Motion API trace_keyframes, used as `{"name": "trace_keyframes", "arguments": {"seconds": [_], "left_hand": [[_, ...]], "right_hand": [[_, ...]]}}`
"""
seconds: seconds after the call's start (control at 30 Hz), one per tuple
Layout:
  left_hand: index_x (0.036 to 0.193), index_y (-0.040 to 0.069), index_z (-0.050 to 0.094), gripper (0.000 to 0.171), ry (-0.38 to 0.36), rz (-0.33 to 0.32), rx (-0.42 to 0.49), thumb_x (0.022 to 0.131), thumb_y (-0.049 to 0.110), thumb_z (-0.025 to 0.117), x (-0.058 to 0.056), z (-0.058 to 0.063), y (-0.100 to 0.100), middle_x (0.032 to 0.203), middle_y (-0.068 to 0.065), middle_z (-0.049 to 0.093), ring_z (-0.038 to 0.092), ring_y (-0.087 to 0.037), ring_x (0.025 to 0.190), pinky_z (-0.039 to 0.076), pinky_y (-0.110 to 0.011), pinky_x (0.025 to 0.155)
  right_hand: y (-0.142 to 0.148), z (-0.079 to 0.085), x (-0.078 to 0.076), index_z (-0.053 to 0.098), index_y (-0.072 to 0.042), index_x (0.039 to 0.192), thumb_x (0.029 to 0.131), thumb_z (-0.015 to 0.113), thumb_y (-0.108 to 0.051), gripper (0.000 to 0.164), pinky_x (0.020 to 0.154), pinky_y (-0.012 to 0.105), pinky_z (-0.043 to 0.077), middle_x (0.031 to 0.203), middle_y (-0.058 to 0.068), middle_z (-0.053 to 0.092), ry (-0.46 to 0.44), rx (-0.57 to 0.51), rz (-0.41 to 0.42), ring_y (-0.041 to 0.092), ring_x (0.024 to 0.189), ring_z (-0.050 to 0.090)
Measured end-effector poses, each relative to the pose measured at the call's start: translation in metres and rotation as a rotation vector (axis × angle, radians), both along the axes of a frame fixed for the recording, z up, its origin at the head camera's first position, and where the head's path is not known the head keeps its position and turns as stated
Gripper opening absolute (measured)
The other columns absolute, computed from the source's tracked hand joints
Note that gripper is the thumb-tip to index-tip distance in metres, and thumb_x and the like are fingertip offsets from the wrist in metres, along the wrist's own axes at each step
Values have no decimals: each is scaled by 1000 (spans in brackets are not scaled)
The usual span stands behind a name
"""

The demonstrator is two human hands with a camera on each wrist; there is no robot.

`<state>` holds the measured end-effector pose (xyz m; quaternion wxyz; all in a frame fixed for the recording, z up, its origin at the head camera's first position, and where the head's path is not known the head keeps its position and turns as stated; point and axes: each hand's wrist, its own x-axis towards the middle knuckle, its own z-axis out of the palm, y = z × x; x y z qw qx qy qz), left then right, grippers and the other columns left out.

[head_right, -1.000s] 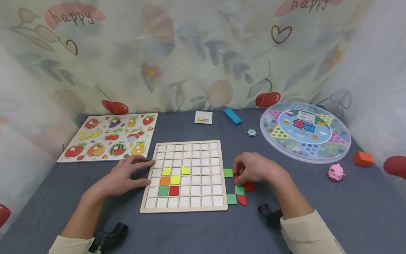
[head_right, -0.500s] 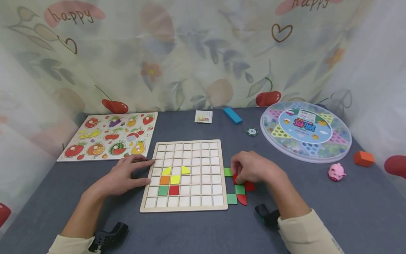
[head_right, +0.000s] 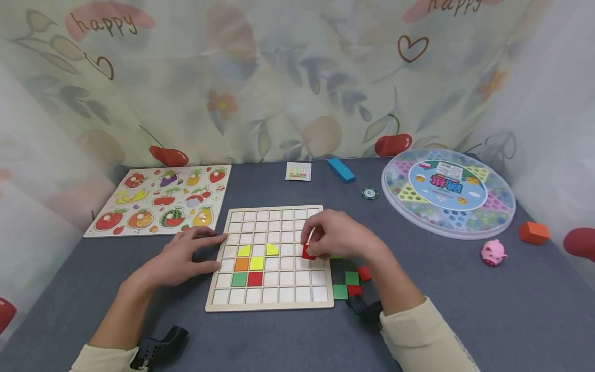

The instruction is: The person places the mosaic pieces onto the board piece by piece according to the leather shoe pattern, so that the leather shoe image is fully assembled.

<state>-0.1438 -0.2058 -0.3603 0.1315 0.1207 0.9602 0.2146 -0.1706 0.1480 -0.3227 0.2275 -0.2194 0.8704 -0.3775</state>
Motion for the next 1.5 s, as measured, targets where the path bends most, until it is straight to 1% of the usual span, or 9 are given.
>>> {"name": "trace_keyframes", "arguments": {"seconds": [0.17,0.4,0.63,0.87,1.07,1.17,1.23,1.33,1.5], "left_hand": [[154,24,52,72,5,-5,0,90,43,78,1,-1,-1,154,-16,41,32,-45,140,32,-71,109],[154,25,52,71,8,-4,-3,91,44,78,0,-2,-1,155,-15,41,31,-46,141,30,-71,111],[154,25,52,71,9,-7,-2,91,44,78,-1,-1,-1,155,-15,42,32,-45,140,30,-71,110],[154,24,52,70,8,-10,-1,91,43,78,0,0,-1,154,-15,42,33,-45,139,30,-71,110],[154,24,52,70,7,-12,5,91,43,77,0,0,-2,154,-16,42,33,-45,139,31,-71,109],[154,23,52,70,8,-15,6,91,42,78,0,0,-1,154,-16,42,33,-44,139,31,-71,109],[154,23,52,71,8,-17,7,91,42,78,0,0,-1,154,-16,42,33,-44,139,32,-71,108],[154,24,52,71,7,-17,7,91,43,78,0,-1,0,154,-16,42,33,-44,139,32,-71,108],[154,24,52,72,13,-15,-2,90,44,78,0,-1,-1,153,-16,42,34,-44,138,32,-70,108]], "right_hand": [[-30,-4,1,72,-10,91,89,71,-1,9,68,38,58,75,4,70,-19,-10,56,17,64,64],[-62,-11,6,74,-11,87,86,70,3,15,62,29,53,73,2,65,-10,42,119,16,60,61],[-76,-14,9,76,-12,85,85,73,4,16,60,29,51,71,1,65,-19,90,135,16,58,61],[-85,-15,13,76,-11,82,85,79,1,13,62,28,48,70,-2,65,45,145,147,14,66,57],[-85,-15,14,75,-16,84,85,81,-5,13,66,31,46,73,-2,62,121,208,154,17,74,56],[-78,-15,14,75,-16,88,85,80,-6,11,66,30,47,75,-3,62,151,194,169,15,73,56],[-70,-15,13,75,-15,91,86,78,-6,11,65,29,48,77,-3,62,146,166,172,14,71,56],[-55,-13,13,75,-15,93,87,76,-6,11,64,29,49,80,-4,64,111,128,154,13,71,57],[-32,-10,12,76,-16,95,88,74,-6,12,66,30,51,82,-4,64,97,118,135,13,75,58]]}}
